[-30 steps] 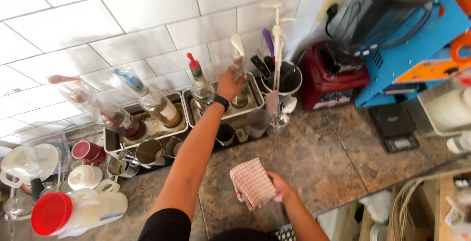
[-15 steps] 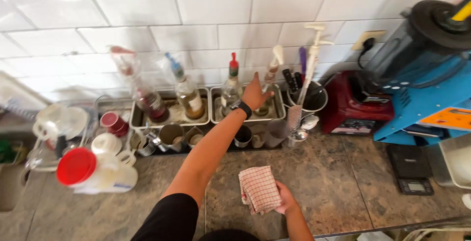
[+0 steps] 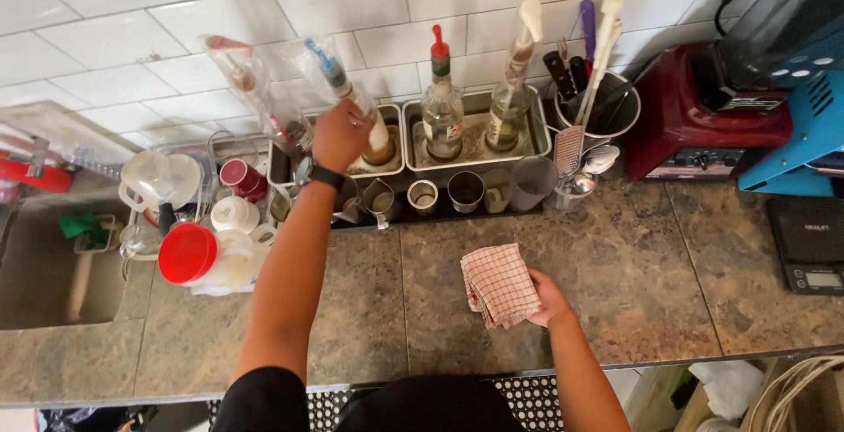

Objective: Wiping down the coffee shop counter and equipment with a cloth.

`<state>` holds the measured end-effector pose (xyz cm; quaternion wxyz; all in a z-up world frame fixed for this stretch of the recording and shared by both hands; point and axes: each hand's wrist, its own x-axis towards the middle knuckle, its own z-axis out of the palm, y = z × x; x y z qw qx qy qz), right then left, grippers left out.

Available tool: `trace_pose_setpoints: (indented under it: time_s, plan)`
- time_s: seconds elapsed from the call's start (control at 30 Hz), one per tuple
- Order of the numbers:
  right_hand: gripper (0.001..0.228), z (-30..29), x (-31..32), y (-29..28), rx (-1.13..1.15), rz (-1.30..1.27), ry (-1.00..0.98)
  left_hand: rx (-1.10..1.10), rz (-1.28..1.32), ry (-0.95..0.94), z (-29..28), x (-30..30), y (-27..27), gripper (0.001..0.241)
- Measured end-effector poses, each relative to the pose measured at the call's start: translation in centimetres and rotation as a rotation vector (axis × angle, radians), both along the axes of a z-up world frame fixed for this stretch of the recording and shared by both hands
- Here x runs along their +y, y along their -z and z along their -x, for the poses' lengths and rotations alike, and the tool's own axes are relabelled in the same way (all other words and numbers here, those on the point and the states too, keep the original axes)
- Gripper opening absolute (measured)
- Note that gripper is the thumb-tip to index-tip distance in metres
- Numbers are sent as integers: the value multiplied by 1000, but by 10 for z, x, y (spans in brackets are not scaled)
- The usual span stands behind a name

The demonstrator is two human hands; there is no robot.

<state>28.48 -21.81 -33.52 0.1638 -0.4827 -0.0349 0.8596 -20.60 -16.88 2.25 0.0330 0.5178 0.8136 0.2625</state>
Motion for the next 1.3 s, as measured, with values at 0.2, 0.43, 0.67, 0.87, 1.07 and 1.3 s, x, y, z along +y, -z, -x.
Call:
trace_pose_setpoints:
  time_s: [0.2,0.43,0.67,0.87,1.07,1.3]
  plan:
    - [43,6,-4,-28,-27,-26,10,-375,94,-36,77,22,30,88]
    - [40,9,-11,-38,-134,-77,63,-445,-125,212,69,6,15,48]
    - [38,84,-29,-160,-277,-366,168,-206,-219,221,86,11,23,45]
    - [39,218,19,-314,-241,-699,412,-113,-152,157,84,9,29,49]
    - [47,378,58,-340,-447,-1437,359,-44,-138,89,82,13,34,64]
    - [75,488,49,-368,-265,-1416,98,-385,-188,328,108,22,54,66]
